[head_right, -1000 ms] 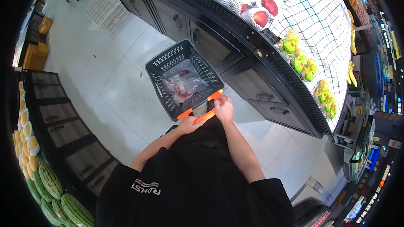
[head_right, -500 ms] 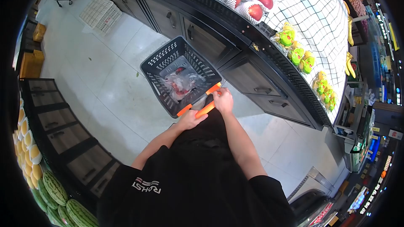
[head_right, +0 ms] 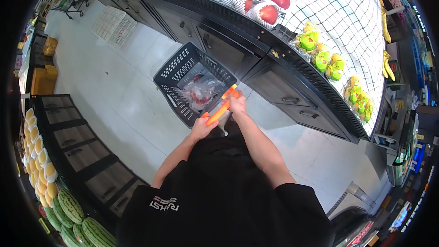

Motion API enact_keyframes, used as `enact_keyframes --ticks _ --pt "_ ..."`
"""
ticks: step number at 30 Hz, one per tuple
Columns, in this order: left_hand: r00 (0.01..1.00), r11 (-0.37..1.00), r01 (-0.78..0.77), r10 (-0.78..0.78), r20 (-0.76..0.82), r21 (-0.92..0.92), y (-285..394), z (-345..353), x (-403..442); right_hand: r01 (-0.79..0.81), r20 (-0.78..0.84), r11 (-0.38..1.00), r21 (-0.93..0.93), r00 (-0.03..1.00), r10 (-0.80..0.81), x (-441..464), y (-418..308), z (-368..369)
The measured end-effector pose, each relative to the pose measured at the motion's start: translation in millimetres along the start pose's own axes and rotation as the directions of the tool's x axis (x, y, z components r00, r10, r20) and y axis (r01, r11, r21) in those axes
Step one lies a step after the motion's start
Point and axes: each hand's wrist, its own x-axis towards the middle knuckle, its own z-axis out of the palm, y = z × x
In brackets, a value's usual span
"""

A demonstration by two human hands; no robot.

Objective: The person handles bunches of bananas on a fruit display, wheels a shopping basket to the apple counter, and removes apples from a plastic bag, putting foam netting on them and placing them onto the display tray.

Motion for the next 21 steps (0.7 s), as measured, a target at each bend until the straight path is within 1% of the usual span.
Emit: enact_keyframes --ticks 2,4,7,9,10,11,13,18,21 --pt "0.999 0.999 -0.026 0.025 -0.038 -0.028 -1.1 6.2 9.2 0.008 0.008 1.0 -0.015 1.0 -0.008 6.2 -9.4 0.7" --pt "0.998 0.998 -0.036 0.034 -0.048 -0.042 1.4 8.7 19.0 0.033 0.033 0.998 0.047 0.999 -0.035 14.9 -15.4 2.1" --pt "0.998 0.998 -0.042 0.039 -0.054 -0.056 14.0 13.7 32.7 0.074 0.011 0.997 0.012 0.997 -0.074 27.1 -24.8 -3.4" --pt "0.999 0.998 -0.03 0.028 -0.046 -0.057 20.9 21.4 40.3 0.097 0.02 0.995 0.02 0.995 -0.097 35.3 -29.8 -10.2" --pt "0.997 0.997 -0.04 0.036 -0.064 -0.063 22.9 27.3 44.8 0.12 0.026 0.992 0.03 0.992 -0.121 39.1 -31.9 -14.8" --pt "0.996 0.996 -0.048 0.042 -0.079 -0.069 23.9 33.5 47.8 0.112 0.025 0.993 0.027 0.993 -0.113 43.1 -33.0 -19.8" --pt "0.998 0.998 -0.013 0.009 -0.059 -0.064 33.7 38.7 51.5 0.126 0.039 0.992 -0.031 0.991 -0.124 48.5 -39.0 -27.0" --pt "0.997 0.996 0.078 -0.079 -0.025 -0.033 53.2 44.4 54.0 0.148 0.077 0.988 -0.054 0.987 -0.144 53.3 -43.8 -39.6" --pt "0.997 0.997 0.066 -0.067 -0.025 -0.044 55.9 50.1 56.3 0.166 0.097 0.985 -0.055 0.982 -0.16 51.9 -44.6 -44.8"
